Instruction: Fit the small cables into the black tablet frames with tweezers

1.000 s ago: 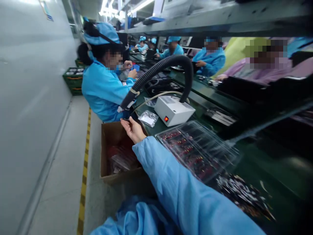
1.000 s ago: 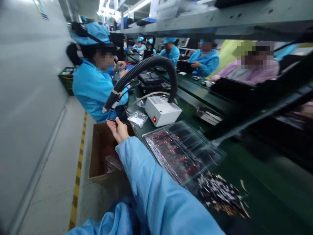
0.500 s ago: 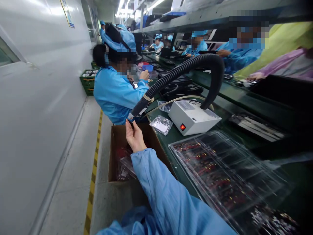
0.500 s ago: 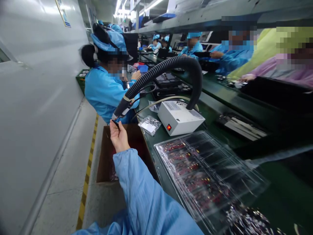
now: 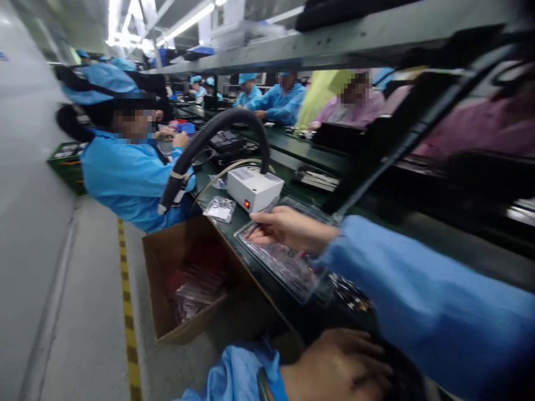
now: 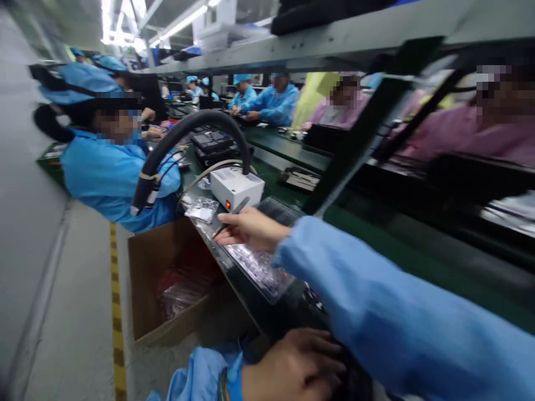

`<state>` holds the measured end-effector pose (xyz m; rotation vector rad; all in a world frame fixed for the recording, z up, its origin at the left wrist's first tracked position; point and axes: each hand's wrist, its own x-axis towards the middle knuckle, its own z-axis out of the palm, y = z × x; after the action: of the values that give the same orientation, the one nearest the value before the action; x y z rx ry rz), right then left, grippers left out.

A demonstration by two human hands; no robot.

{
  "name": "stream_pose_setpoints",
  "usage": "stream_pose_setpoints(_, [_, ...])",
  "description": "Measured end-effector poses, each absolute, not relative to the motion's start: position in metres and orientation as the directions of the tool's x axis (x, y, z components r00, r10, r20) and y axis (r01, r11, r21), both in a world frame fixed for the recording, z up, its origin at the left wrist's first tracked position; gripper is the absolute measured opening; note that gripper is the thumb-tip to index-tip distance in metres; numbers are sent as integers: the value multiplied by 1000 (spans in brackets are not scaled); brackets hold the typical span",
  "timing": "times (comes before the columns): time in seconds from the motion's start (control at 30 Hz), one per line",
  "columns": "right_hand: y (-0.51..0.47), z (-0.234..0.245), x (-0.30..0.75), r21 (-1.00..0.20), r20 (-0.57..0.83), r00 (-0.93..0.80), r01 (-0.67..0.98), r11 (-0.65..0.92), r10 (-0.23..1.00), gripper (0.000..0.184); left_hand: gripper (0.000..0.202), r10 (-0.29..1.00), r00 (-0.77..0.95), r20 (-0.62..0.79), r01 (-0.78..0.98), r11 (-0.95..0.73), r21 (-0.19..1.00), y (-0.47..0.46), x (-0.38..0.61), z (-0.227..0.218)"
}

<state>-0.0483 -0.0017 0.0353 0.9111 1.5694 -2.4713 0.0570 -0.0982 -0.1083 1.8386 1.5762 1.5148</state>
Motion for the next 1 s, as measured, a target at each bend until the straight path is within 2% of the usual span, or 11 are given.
stream_pose_setpoints(0.07, [22, 55, 18, -855, -445, -807, 255, -451, 389, 23, 13, 784, -351, 512, 446, -341, 828, -103, 59, -105])
stream_pose_setpoints(0.13, [29, 62, 81, -920, -335, -769, 142, -364, 545, 21, 10, 707, -568, 421, 335, -268, 903, -105, 55, -94])
stream_pose_setpoints(0.17, [27, 61, 109, -932, -305, -732, 97, -349, 609, 23, 12, 700, -596, 393, 296, -263, 918, -104, 53, -87])
stream_pose_setpoints(0.3, [4, 41, 181, -941, -245, -574, -53, -334, 782, 29, 27, 744, -477, 469, 205, -424, 882, -92, 59, -60])
stream_pose_setpoints(0.4, [-7, 27, 204, -934, -226, -488, -137, -330, 843, 31, 28, 761, -367, 535, 255, -471, 844, -84, 78, -50])
stream_pose_setpoints(0.67, [-4, 6, 232, -872, -303, -478, -208, -442, 824, 33, 14, 765, -302, 568, 419, -429, 800, -76, 108, -41])
stream_pose_setpoints(0.83, [-2, -5, 232, -778, -416, -511, -227, -585, 752, 35, 7, 820, -300, 488, 411, -351, 841, -76, 110, -41])
stream_pose_setpoints(1.0, [1, -12, 231, -689, -469, -547, -265, -674, 694, 32, 6, 860, -318, 398, 371, -273, 888, -75, 111, -42])
